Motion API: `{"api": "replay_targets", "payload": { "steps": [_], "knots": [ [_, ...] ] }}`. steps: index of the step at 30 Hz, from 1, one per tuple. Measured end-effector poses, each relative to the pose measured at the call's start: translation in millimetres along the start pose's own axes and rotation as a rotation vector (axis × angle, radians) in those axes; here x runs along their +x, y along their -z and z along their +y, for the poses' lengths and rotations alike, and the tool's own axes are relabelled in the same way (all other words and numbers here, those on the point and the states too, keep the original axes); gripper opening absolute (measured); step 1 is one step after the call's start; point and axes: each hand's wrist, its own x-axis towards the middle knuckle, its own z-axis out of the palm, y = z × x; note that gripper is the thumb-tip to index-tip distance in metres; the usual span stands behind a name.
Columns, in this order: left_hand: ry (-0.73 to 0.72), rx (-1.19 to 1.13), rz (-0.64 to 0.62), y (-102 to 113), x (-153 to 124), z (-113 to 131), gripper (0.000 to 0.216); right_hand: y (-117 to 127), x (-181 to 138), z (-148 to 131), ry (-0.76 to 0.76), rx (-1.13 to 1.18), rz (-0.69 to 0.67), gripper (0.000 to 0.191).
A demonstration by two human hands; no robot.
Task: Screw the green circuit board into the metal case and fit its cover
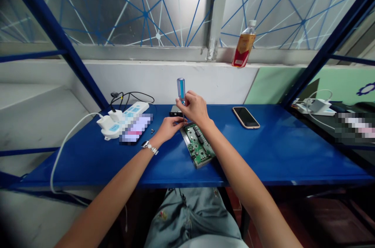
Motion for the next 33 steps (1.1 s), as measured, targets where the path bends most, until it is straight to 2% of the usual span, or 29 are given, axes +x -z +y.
{"api": "replay_targets", "payload": {
  "steps": [8, 12, 16, 19, 33],
  "knots": [
    [-0.002, -0.004, -0.018, 0.4, 0.6, -2.4, 0.026, 2.3, 4.0, 9.6, 0.066, 0.114, -0.101, 0.043],
    [0.018, 0.034, -0.026, 2.3, 1.3, -4.3, 0.020, 4.8, 5.5, 11.7, 0.079, 0.117, -0.151, 0.042],
    [0.061, 0.071, -0.111, 5.5, 1.0, -7.7, 0.022, 6.8, 6.9, 11.6, 0.073, 0.106, -0.180, 0.040],
    [0.045, 0.054, -0.144, 7.8, 0.0, -7.4, 0.022, 8.9, 8.8, 12.3, 0.071, 0.093, -0.219, 0.037],
    [-0.021, 0.074, -0.151, 12.8, 0.4, -5.1, 0.023, 22.5, 19.3, 17.9, 0.168, 0.115, -0.431, 0.028]
  ]
}}
